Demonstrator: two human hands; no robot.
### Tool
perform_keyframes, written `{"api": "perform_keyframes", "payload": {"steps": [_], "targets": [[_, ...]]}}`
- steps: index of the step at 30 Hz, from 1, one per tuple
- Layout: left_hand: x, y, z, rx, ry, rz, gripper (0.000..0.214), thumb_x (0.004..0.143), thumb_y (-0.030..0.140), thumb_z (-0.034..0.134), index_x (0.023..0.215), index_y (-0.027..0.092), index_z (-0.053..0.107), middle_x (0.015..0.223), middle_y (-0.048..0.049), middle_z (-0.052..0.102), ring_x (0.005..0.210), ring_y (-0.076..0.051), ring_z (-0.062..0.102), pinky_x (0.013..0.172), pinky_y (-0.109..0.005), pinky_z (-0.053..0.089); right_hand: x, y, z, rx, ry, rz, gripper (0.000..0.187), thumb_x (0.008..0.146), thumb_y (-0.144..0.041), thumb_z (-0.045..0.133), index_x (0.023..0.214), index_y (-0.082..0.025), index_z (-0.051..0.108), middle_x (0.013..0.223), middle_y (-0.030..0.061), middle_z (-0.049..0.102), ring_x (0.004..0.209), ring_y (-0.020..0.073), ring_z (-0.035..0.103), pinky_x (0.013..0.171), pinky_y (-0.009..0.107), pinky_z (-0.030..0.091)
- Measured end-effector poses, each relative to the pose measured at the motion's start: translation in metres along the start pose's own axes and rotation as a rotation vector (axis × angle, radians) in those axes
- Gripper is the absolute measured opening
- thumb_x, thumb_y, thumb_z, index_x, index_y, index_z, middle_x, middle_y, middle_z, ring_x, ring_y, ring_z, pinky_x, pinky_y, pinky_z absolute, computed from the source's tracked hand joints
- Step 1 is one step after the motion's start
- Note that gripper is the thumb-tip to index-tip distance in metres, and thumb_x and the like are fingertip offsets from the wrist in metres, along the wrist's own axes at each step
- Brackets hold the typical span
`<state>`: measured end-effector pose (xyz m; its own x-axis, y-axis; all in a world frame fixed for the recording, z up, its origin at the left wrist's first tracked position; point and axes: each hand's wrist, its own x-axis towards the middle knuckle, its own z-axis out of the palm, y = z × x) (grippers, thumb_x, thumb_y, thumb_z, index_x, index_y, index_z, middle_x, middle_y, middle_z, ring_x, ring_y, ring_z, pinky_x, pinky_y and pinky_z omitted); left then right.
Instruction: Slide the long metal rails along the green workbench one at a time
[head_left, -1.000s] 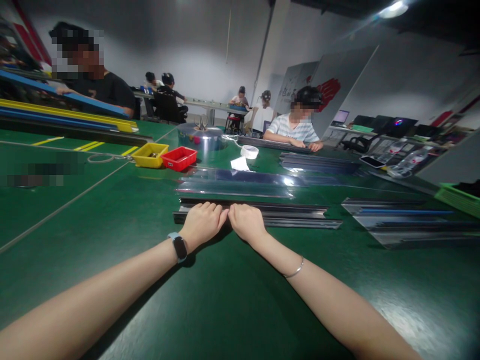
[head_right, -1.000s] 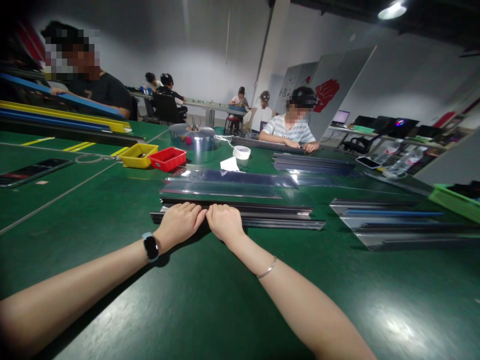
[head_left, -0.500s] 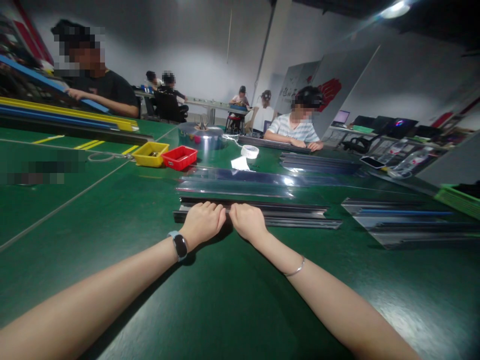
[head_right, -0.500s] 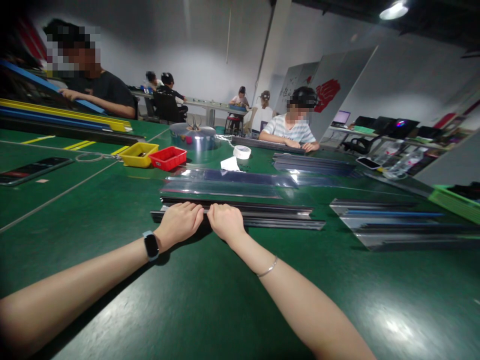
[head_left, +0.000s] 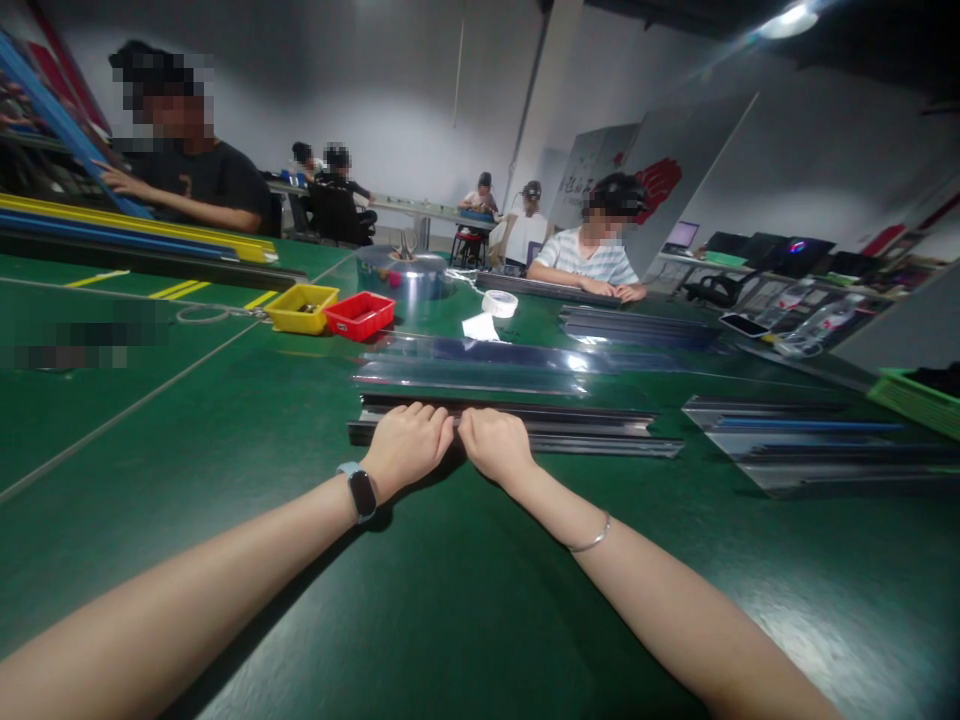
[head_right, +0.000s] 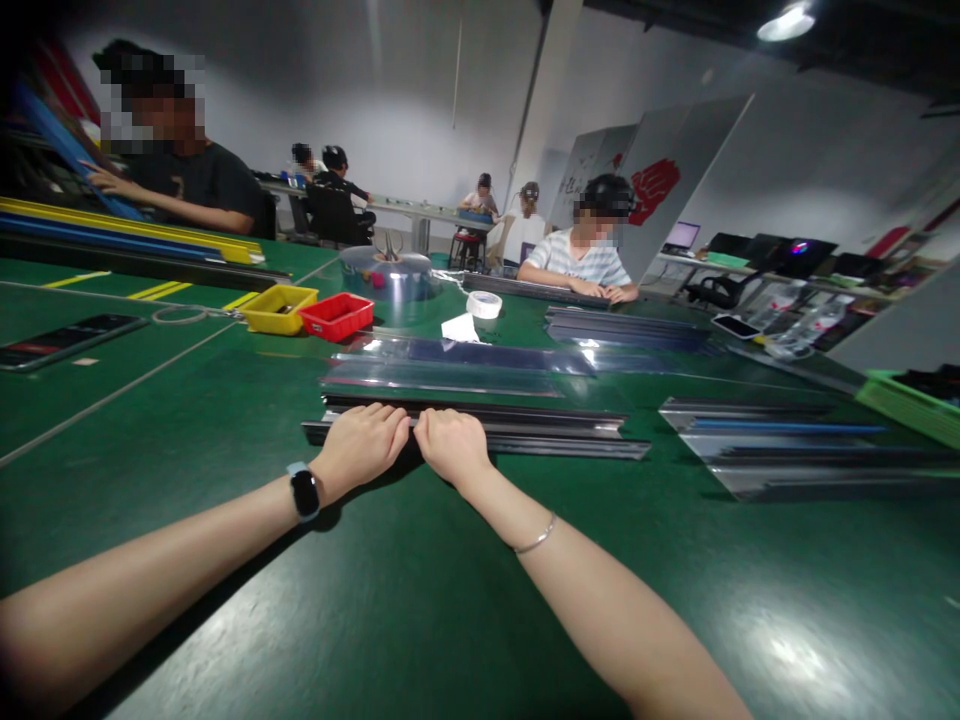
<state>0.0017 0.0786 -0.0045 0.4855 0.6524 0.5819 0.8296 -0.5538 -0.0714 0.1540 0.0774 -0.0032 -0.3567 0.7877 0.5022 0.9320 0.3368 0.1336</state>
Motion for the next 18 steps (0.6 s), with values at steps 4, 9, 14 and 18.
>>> {"api": "perform_keyframes", "payload": {"steps": [4, 9, 14, 18], "targets": [[-0.001, 0.004, -0.002, 0.008, -0.002, 0.006, 0.03, 0.086, 0.028, 0.03, 0.072, 0.016, 0.054, 0.065, -0.0059, 0.055, 0.068, -0.017, 0.049, 0.063, -0.032, 0.033, 0.0, -0.001, -0.001, 0.007, -0.007, 0.007, 0.038, 0.088, -0.026, 0.025, 0.067, -0.016, 0.055, 0.062, 0.0029, 0.06, 0.059, 0.0114, 0.053, 0.054, 0.023, 0.026], [-0.003, 0.012, -0.005, 0.009, -0.01, 0.043, 0.029, 0.086, 0.027, 0.03, 0.073, 0.016, 0.053, 0.068, -0.0064, 0.054, 0.07, -0.018, 0.049, 0.063, -0.033, 0.032, -0.001, 0.0, -0.001, -0.011, 0.0, 0.017, 0.037, 0.087, -0.026, 0.025, 0.067, -0.017, 0.055, 0.061, 0.0024, 0.059, 0.057, 0.0118, 0.052, 0.053, 0.024, 0.025], [-0.003, 0.01, -0.004, 0.018, -0.022, 0.043, 0.028, 0.086, 0.027, 0.029, 0.074, 0.016, 0.053, 0.068, -0.0059, 0.054, 0.07, -0.018, 0.048, 0.064, -0.033, 0.032, -0.001, 0.0, 0.001, -0.013, 0.008, 0.041, 0.038, 0.087, -0.026, 0.025, 0.067, -0.016, 0.055, 0.062, 0.0025, 0.06, 0.058, 0.0117, 0.052, 0.053, 0.024, 0.025], [-0.002, 0.003, -0.003, 0.008, -0.011, 0.023, 0.028, 0.085, 0.027, 0.03, 0.073, 0.016, 0.053, 0.067, -0.0058, 0.054, 0.07, -0.018, 0.049, 0.063, -0.032, 0.032, -0.001, 0.0, -0.001, -0.005, 0.007, 0.031, 0.038, 0.088, -0.027, 0.025, 0.067, -0.016, 0.055, 0.062, 0.0029, 0.06, 0.057, 0.011, 0.052, 0.053, 0.024, 0.025]]}}
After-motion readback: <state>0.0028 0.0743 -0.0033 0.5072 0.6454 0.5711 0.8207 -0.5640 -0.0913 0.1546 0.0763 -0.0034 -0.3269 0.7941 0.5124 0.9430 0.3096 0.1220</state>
